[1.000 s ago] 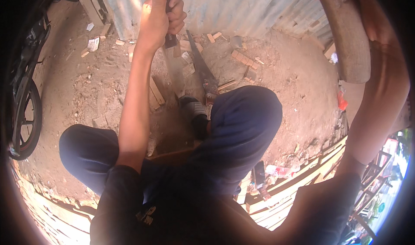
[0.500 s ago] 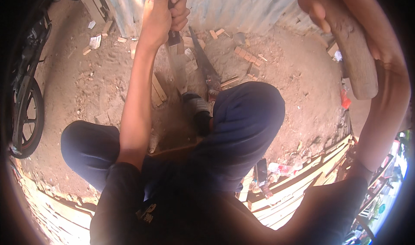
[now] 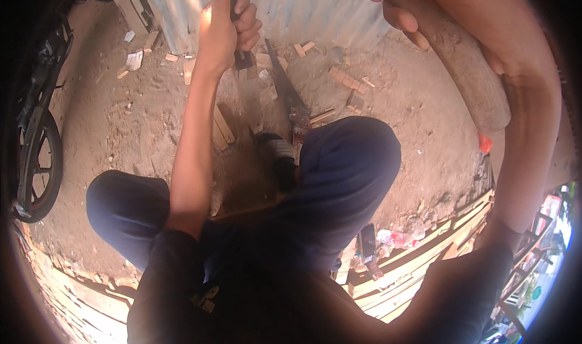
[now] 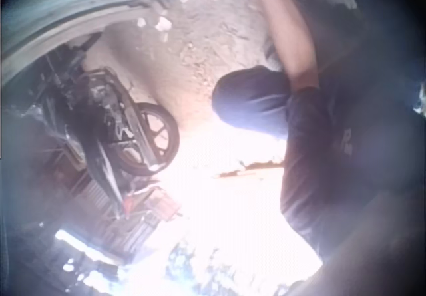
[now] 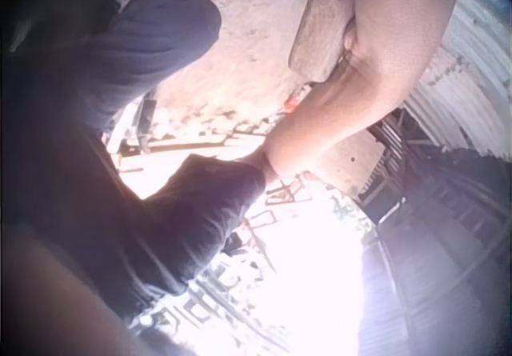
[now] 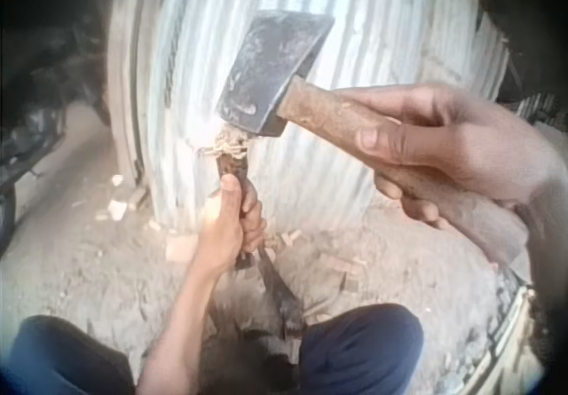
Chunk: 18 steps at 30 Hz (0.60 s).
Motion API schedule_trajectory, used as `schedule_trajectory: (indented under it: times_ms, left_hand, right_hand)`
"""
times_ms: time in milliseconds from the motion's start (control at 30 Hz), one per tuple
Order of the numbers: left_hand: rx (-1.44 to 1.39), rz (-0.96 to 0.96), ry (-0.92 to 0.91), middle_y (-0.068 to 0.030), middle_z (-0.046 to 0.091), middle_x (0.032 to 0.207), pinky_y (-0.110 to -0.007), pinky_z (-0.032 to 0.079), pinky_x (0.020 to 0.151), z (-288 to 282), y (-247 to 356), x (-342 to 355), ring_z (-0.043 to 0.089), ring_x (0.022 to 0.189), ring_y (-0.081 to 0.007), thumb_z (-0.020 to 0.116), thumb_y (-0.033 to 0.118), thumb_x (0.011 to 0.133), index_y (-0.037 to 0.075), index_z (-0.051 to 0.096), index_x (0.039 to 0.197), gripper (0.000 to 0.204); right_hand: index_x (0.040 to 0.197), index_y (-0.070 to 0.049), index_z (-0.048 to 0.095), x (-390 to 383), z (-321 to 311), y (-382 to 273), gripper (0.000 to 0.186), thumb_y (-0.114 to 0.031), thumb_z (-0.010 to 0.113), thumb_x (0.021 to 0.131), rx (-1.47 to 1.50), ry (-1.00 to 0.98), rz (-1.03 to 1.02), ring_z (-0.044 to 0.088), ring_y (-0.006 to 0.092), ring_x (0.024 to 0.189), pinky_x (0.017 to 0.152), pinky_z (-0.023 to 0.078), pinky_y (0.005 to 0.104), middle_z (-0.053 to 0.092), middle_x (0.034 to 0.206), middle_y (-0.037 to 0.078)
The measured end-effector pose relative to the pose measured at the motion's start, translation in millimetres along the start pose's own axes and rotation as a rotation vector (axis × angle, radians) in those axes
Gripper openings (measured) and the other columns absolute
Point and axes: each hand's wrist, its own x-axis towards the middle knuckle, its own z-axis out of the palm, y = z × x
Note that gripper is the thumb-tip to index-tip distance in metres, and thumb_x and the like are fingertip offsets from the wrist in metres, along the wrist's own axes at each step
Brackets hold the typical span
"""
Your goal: The person sits on the ground and uses a hammer and chisel to split a small wooden block, then uses a hand saw to cut it, and finally uses a chisel and mallet to carve a groove. The person handles the wood and tools directly.
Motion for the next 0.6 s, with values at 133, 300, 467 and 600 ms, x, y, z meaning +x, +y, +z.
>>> schedule_trajectory:
  times_ms: [133,300,467,600]
  left_hand:
    - [0.118,0.027,0.101,0.0037,0.030,0.053,-0.025,0.025,0.038,10,0,-2,0.028,0.041,-0.0078,0.037,0.061,0.095,0.014,0.037,0.073,0.052]
    - [0.069,0.018,0.066,0.0033,0.031,0.054,-0.025,0.026,0.038,5,-1,1,0.029,0.041,-0.0084,0.038,0.061,0.095,0.014,0.037,0.071,0.053]
    - [0.091,-0.001,0.084,0.0032,0.032,0.054,-0.025,0.027,0.039,3,-6,-5,0.031,0.042,-0.0084,0.037,0.063,0.094,0.014,0.037,0.072,0.054]
    - [0.215,0.041,0.086,0.0033,0.032,0.055,-0.025,0.027,0.039,4,-8,-1,0.030,0.042,-0.0086,0.036,0.066,0.092,0.014,0.037,0.072,0.056]
  right_hand:
    - [0.141,-0.003,0.040,1,9,4,0.047,-0.022,0.049,0.099,0.024,-0.019,0.008,0.050,0.0104,0.044,0.042,0.045,0.0240,0.053,0.065,0.003]
    - [0.141,-0.003,0.040,2,7,5,0.047,-0.022,0.049,0.099,0.044,-0.001,0.018,0.050,0.0104,0.044,0.042,0.045,0.0241,0.053,0.065,0.003]
    - [0.141,-0.003,0.040,3,14,7,0.047,-0.022,0.049,0.099,0.057,-0.016,0.024,0.050,0.0104,0.044,0.042,0.045,0.0242,0.053,0.065,0.003]
    - [0.141,-0.003,0.040,-1,20,7,0.047,-0.022,0.049,0.099,0.095,-0.022,0.036,0.049,0.0105,0.044,0.042,0.045,0.0242,0.053,0.064,0.003]
